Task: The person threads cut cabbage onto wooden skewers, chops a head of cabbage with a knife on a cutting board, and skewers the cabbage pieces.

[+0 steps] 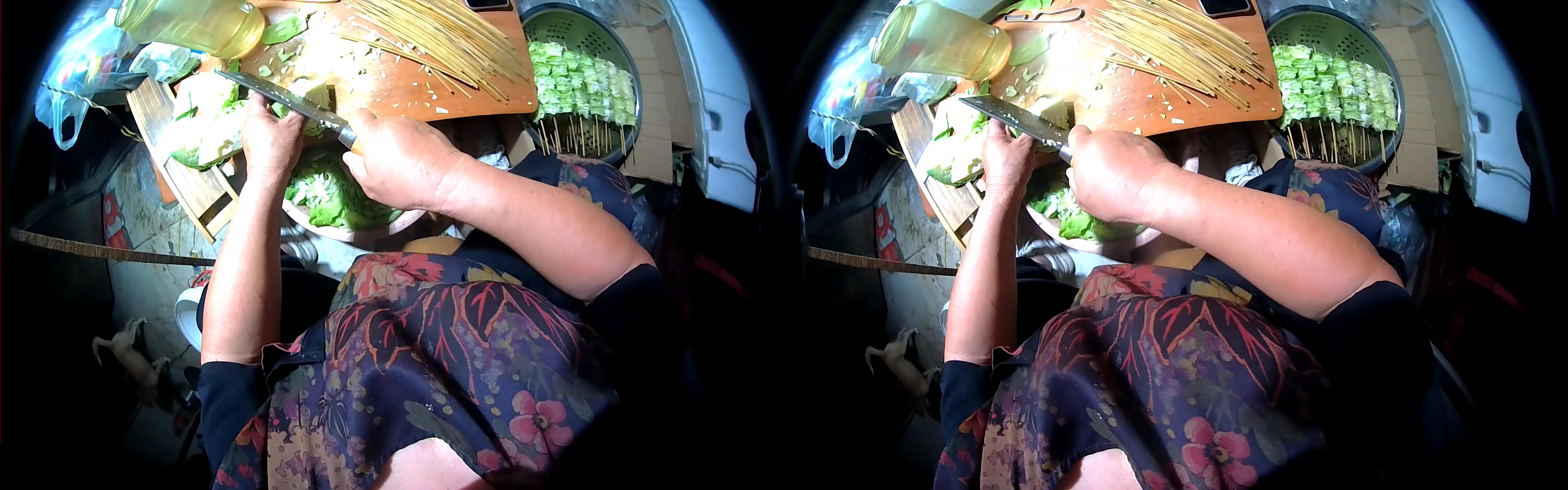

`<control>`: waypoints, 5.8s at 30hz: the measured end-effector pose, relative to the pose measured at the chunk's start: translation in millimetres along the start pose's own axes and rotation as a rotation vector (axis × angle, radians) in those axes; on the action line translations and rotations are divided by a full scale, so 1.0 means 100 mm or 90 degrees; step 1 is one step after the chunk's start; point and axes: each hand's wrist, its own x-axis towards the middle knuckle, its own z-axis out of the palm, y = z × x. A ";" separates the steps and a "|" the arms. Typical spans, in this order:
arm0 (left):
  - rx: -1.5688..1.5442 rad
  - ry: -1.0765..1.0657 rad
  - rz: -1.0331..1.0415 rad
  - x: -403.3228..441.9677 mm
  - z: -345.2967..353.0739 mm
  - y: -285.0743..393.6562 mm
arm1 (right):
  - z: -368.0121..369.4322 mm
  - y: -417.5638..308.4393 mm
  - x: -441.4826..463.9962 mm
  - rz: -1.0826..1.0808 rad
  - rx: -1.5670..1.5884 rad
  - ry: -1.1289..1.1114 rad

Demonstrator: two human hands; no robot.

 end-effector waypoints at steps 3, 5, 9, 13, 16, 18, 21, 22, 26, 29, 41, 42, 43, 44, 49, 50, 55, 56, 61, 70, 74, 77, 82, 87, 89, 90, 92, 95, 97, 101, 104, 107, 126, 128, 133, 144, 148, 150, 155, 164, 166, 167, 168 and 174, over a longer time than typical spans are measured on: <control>0.080 0.004 0.043 0.05 0.03 -0.02 | -0.11 -0.03 0.04 0.065 0.019 -0.044; 0.158 0.021 0.070 0.06 0.03 0.04 | -0.11 -0.01 0.08 0.067 0.027 -0.042; 0.114 -0.033 -0.020 0.08 0.00 0.17 | -0.14 0.00 0.13 0.078 0.040 -0.052; 0.177 -0.037 0.043 0.11 0.02 0.22 | -0.09 0.10 0.22 0.085 0.050 -0.049; 0.184 -0.035 0.019 0.14 0.04 0.24 | -0.09 0.12 0.26 0.050 0.035 -0.014; 0.210 -0.029 0.040 0.15 0.06 0.21 | -0.12 0.11 0.26 0.072 0.012 -0.033; 0.200 -0.056 -0.001 0.14 0.04 0.27 | -0.03 0.17 0.33 0.073 0.017 -0.028; 0.201 -0.055 0.000 0.15 0.04 0.27 | 0.01 0.19 0.38 0.072 0.017 -0.027; 0.174 -0.041 0.009 0.10 0.03 0.24 | 0.21 0.26 0.41 0.111 0.019 -0.014; 0.139 -0.040 0.019 0.05 0.01 0.17 | 0.31 0.33 0.40 0.100 0.042 0.026; -0.136 0.001 -0.264 -0.07 -0.18 0.13 | -0.13 0.20 0.19 0.021 0.015 0.089; -0.125 0.010 -0.221 -0.06 -0.22 0.07 | -0.14 0.25 0.21 0.038 -0.023 0.092; -0.114 0.020 -0.179 -0.05 -0.26 0.02 | -0.13 0.30 0.23 0.036 -0.025 0.092; -0.155 0.005 -0.197 -0.05 -0.31 -0.02 | -0.11 0.37 0.26 0.057 -0.061 0.086; -0.241 0.096 -0.178 0.00 -0.62 0.02 | -0.04 0.58 0.19 0.024 -0.168 0.048; -0.248 0.132 -0.150 0.00 -0.66 -0.03 | -0.05 0.58 0.14 0.021 -0.163 0.025; -0.339 0.170 -0.075 -0.06 -0.93 0.07 | -0.07 0.56 -0.09 -0.052 -0.231 -0.131; -0.368 0.181 -0.053 -0.06 -0.95 0.06 | -0.08 0.60 -0.11 -0.078 -0.211 -0.159; -0.339 0.212 -0.028 -0.01 -0.92 -0.04 | -0.27 0.64 -0.21 -0.095 -0.139 -0.155; -0.373 0.147 -0.080 0.05 -0.77 -0.02 | -0.36 0.85 -0.13 0.109 0.020 0.071; -0.363 0.138 -0.061 0.09 -0.71 -0.02 | -0.39 0.87 -0.30 0.197 0.004 0.075; -0.374 0.106 -0.103 0.04 -0.70 0.17 | -0.42 0.90 -0.43 0.227 -0.014 0.087; -0.364 0.100 -0.073 0.04 -0.64 0.15 | -0.45 0.91 -0.44 0.277 -0.068 0.140; -0.383 0.068 -0.071 0.02 -0.54 0.02 | -0.42 0.97 -0.34 0.297 -0.090 0.236; -0.337 0.064 -0.058 -0.01 -0.52 0.02 | -0.41 0.94 -0.36 0.235 -0.056 0.257; -0.287 0.048 -0.070 -0.04 -0.51 0.03 | -0.40 0.92 -0.37 0.235 -0.058 0.255; -0.236 0.031 -0.081 -0.07 -0.49 0.05 | -0.37 0.87 -0.36 0.219 -0.072 0.201; -0.267 0.006 -0.090 -0.09 -0.47 0.06 | -0.33 0.80 -0.33 0.235 -0.087 0.161; -0.265 -0.006 -0.099 -0.08 -0.46 0.06 | -0.30 0.85 -0.29 0.231 -0.089 0.159; -0.235 -0.039 -0.101 -0.07 -0.47 0.10 | -0.27 0.81 -0.22 0.207 -0.136 0.163; -0.293 -0.060 -0.115 -0.06 -0.43 0.06 | -0.26 0.75 -0.19 0.197 -0.192 0.136; -0.294 -0.058 -0.113 -0.04 -0.39 0.00 | -0.23 0.75 -0.16 0.186 -0.242 0.089; -0.086 -0.180 -0.125 0.06 -0.34 0.03 | -0.54 0.91 -0.16 -0.009 -0.102 0.190; -0.107 -0.218 -0.107 0.05 -0.23 0.02 | -0.48 0.94 -0.04 0.043 -0.236 0.290; -0.232 -0.307 -0.059 0.13 0.03 0.07 | -0.33 1.20 0.13 0.066 -0.253 0.351; -0.093 -0.285 -0.272 0.22 -0.01 0.20 | -0.14 1.12 0.24 0.192 -0.259 0.192; -0.102 -0.274 -0.159 0.20 0.10 -0.07 | -0.22 0.99 0.29 0.198 -0.313 0.161; -0.082 -0.245 -0.089 0.19 0.16 -0.14 | -0.25 0.90 0.33 0.165 -0.305 0.175; -0.113 -0.299 -0.050 0.19 0.11 0.00 | -0.16 0.63 0.44 -0.022 -0.177 0.192; -0.416 -0.233 -0.157 0.16 0.08 -0.03 | 0.16 0.45 0.74 -0.197 -0.066 0.150; -0.344 -0.242 -0.312 0.11 0.00 0.00 | 0.21 0.47 0.78 -0.199 -0.068 0.140; -0.344 -0.242 -0.315 0.08 -0.03 0.01 | 0.21 0.49 0.79 -0.192 -0.055 0.152; -0.344 -0.292 -0.350 0.05 -0.05 0.04 | 0.22 0.51 0.80 -0.186 -0.044 0.165; -0.366 -0.314 -0.310 -0.01 0.06 0.02 | 0.21 0.55 0.86 -0.204 -0.068 0.167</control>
